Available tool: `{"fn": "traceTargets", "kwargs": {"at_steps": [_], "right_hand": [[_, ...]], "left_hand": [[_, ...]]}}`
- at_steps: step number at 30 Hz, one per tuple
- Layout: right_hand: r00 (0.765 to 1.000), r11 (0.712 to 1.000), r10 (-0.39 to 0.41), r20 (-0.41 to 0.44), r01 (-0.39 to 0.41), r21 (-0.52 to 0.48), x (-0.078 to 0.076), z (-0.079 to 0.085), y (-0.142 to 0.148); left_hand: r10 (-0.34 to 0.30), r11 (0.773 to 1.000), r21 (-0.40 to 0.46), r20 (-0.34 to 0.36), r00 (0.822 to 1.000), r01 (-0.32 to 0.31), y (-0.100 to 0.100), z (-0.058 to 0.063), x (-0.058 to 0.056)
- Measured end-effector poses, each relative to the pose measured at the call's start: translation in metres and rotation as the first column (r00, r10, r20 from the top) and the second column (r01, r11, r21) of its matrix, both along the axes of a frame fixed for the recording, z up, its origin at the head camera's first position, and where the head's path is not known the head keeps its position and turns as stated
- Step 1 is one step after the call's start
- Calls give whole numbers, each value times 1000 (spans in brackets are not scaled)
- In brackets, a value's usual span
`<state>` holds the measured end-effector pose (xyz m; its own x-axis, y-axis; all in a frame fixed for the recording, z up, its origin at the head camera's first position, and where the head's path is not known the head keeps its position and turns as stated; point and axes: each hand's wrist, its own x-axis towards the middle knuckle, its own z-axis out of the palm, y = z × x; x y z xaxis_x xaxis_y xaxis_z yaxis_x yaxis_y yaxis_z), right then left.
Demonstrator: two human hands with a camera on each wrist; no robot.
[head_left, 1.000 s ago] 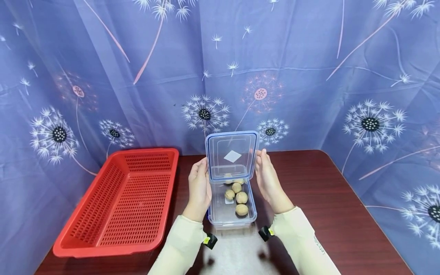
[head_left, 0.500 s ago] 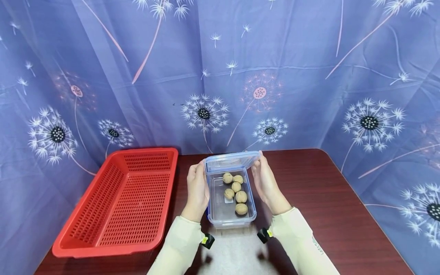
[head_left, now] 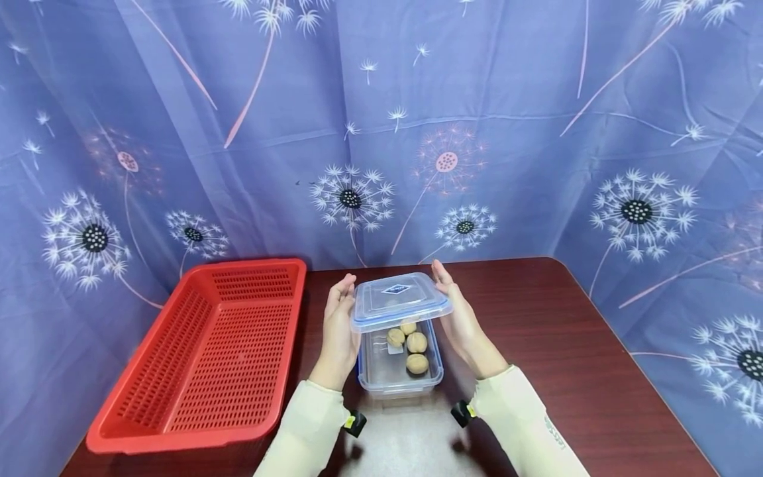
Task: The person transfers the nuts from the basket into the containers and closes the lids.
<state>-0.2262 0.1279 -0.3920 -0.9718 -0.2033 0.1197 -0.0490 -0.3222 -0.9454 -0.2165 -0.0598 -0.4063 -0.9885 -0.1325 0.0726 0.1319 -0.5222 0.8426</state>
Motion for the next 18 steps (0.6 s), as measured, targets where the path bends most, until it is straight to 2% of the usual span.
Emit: {"fn": "traceTargets", "kwargs": {"at_steps": [5, 12, 15, 18], "right_hand": [[998, 996, 66, 15, -67, 56, 4, -4, 4], [990, 984, 140, -7, -138, 110, 6, -16, 11], [989, 973, 145, -25, -138, 184, 6, -22, 14], [987, 951, 144, -69, -118, 287, 6, -27, 17]], "left_hand": [[-32, 997, -73, -58, 998, 27, -5, -3, 1], [-69, 980, -189, -60, 996, 56, -11, -8, -1], [-107, 964, -249, -48, 993, 92, -14, -12, -2], [-154, 939, -315, -21, 988, 139, -18, -18, -4]]}}
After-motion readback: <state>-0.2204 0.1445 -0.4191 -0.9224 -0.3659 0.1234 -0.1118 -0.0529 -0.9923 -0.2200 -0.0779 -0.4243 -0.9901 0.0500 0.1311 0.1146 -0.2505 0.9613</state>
